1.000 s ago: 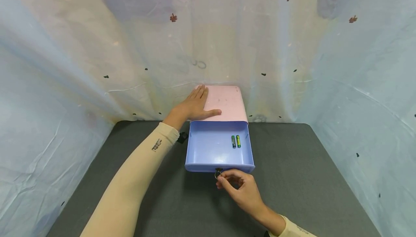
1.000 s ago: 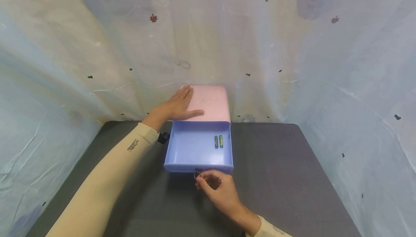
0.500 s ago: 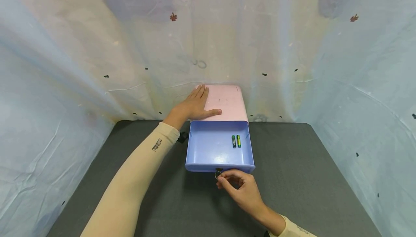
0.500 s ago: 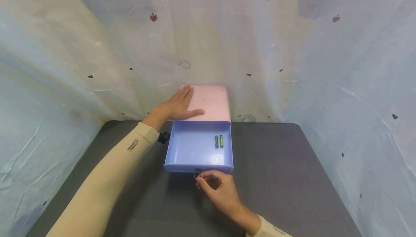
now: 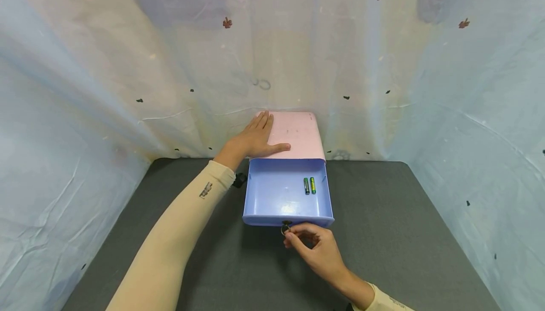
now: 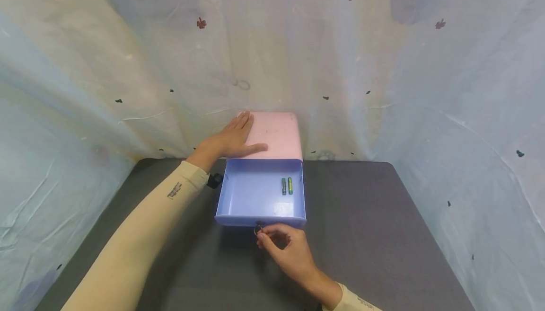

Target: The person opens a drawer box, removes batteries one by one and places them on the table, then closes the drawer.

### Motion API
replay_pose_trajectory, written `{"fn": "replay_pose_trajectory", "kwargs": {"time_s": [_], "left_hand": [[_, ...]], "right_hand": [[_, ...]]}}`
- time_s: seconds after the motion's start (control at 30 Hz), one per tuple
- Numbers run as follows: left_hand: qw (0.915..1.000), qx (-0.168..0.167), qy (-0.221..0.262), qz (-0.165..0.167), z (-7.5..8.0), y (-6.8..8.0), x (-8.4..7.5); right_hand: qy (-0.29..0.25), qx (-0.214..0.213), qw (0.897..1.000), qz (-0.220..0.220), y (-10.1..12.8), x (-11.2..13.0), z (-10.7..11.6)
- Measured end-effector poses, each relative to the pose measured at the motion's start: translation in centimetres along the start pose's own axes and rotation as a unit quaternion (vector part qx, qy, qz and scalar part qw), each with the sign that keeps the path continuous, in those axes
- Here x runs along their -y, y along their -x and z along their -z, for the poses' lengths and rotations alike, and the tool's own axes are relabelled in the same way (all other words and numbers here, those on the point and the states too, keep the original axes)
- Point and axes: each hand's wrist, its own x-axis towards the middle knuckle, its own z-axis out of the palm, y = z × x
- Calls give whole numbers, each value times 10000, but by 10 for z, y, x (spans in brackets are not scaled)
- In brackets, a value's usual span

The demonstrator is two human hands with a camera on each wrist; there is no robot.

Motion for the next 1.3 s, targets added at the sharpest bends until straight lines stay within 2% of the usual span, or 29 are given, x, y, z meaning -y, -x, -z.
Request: {"fn": "replay_pose_trajectory", "kwargs": {"time_s": [0.5,0.97,1.3], "left_hand": [[10000,27,-72,-13,-1,-1,1],[10000,26,27,-29,2,2,-1],[10000,2,33,-61,0,1,0]], "right_hand": [[98,120,9991,-404,5,-1,2],[273,66,9970,-722,8,0,4],[326,5,9971,-682,10,3,6]]}}
